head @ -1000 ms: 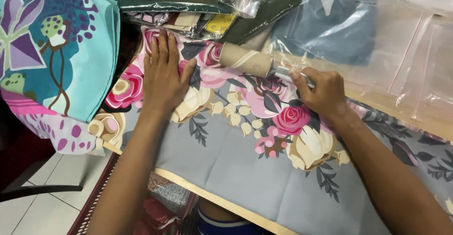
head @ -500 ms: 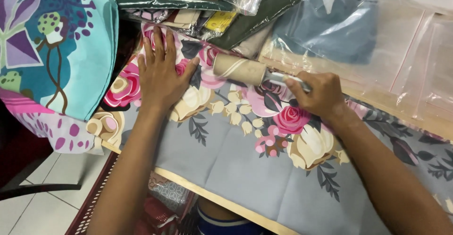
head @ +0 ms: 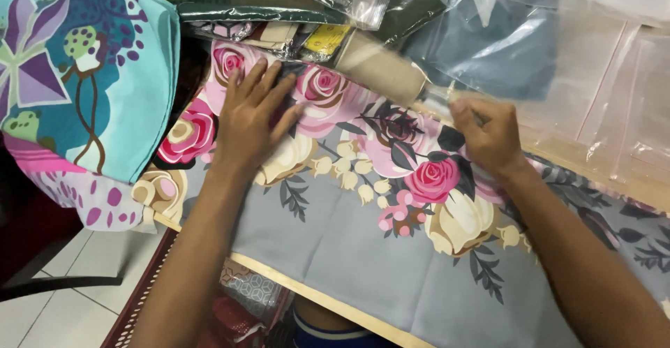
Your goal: A person uses a lint roller to clean a piece of floral patterned fabric on a work surface.
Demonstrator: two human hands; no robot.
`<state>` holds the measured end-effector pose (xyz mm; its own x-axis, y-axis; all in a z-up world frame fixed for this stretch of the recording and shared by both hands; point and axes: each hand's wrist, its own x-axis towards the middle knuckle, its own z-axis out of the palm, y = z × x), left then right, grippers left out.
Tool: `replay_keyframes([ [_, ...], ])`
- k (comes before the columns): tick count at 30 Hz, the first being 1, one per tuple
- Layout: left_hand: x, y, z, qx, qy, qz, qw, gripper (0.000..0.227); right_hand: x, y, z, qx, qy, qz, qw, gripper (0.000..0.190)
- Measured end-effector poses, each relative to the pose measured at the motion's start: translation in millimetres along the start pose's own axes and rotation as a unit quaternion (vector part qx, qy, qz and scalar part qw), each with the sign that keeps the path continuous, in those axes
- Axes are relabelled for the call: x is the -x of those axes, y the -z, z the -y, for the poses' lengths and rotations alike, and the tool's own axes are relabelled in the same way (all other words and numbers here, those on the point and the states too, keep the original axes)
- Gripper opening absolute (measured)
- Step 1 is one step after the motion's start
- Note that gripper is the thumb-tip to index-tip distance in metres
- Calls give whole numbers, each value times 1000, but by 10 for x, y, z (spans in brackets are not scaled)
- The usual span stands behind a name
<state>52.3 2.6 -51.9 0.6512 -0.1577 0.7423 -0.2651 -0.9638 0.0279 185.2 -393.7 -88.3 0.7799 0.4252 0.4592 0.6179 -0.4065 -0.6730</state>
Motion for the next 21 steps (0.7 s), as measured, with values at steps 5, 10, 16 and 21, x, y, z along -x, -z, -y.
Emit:
replay_keyframes([
  [5,-10,30,-44,-15,18,89,996,53,-70,62,376,4,-13,66,998,48],
  [10,-94,152,-133,-14,57,177,982,58,-128,68,576,66,17,57,996,47],
  [16,-166,242,-208,-16,113,260,959,63,-53,55,368,121,36,34,991,46],
  [21,-177,224,-190,-13,140,295,945,66,-55,28,265,86,27,10,996,55],
])
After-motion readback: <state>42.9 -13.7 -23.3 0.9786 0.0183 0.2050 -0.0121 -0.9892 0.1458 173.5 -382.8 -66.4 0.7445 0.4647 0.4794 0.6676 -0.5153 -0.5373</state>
